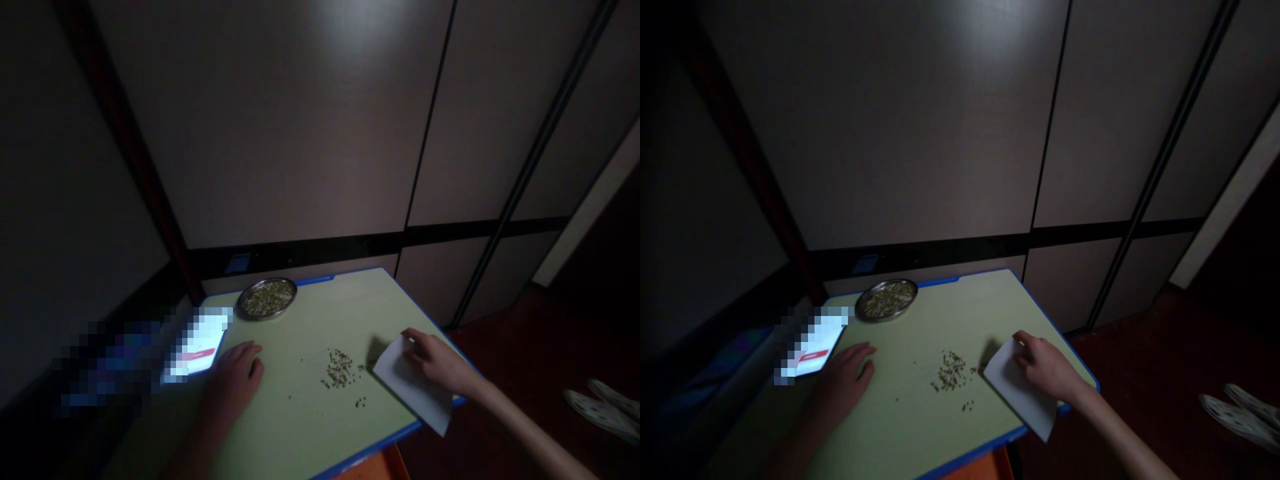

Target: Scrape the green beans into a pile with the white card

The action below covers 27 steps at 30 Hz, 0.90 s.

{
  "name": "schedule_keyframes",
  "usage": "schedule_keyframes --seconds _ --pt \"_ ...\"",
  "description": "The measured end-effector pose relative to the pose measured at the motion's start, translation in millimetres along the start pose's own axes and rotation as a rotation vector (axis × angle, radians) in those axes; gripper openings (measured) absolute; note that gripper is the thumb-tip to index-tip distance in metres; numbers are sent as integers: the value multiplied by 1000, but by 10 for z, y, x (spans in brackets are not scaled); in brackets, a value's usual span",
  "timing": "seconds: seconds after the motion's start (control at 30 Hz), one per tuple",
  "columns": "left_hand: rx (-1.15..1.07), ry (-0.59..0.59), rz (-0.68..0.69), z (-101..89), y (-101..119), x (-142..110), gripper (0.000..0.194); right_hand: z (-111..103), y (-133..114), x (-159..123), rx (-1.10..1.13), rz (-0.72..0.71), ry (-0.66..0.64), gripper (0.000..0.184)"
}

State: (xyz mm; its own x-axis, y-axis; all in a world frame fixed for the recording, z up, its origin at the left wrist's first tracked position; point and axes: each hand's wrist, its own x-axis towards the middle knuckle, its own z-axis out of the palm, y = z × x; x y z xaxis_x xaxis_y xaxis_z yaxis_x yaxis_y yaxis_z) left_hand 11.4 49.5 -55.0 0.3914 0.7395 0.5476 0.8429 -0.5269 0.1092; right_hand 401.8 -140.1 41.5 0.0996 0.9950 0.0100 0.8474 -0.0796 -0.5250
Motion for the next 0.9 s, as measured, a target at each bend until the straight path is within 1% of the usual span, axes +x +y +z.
schedule_keyframes --seconds 0.1,0.2,0.27,0.33,0.4,0.5,0.6,0.7,0.9 --pt "-8 -4 -7 -8 21 2 29 -24 -6 -5 -97 -9 -10 38" --pt "-10 -4 -18 -27 47 5 28 49 -92 9 -149 -44 -62 39" --pt "-10 -9 -21 -43 65 4 28 114 -204 42 -191 -60 -78 39" --pt "-8 -16 -23 -58 81 0 28 160 -350 94 -260 -85 -97 36" --pt "-5 -14 -25 -68 91 -5 28 181 -509 155 -341 -137 -121 30" --pt "-1 -5 -29 -67 90 -11 27 190 -722 243 -425 -237 -142 26" --pt "-2 -14 -29 -51 72 -14 27 207 -870 301 -453 -322 -151 24" --pt "-3 -9 -24 -42 56 -15 27 223 -965 321 -460 -391 -173 23" --pt "-8 -2 -28 -72 84 -16 26 206 -1044 311 -435 -456 -209 24"
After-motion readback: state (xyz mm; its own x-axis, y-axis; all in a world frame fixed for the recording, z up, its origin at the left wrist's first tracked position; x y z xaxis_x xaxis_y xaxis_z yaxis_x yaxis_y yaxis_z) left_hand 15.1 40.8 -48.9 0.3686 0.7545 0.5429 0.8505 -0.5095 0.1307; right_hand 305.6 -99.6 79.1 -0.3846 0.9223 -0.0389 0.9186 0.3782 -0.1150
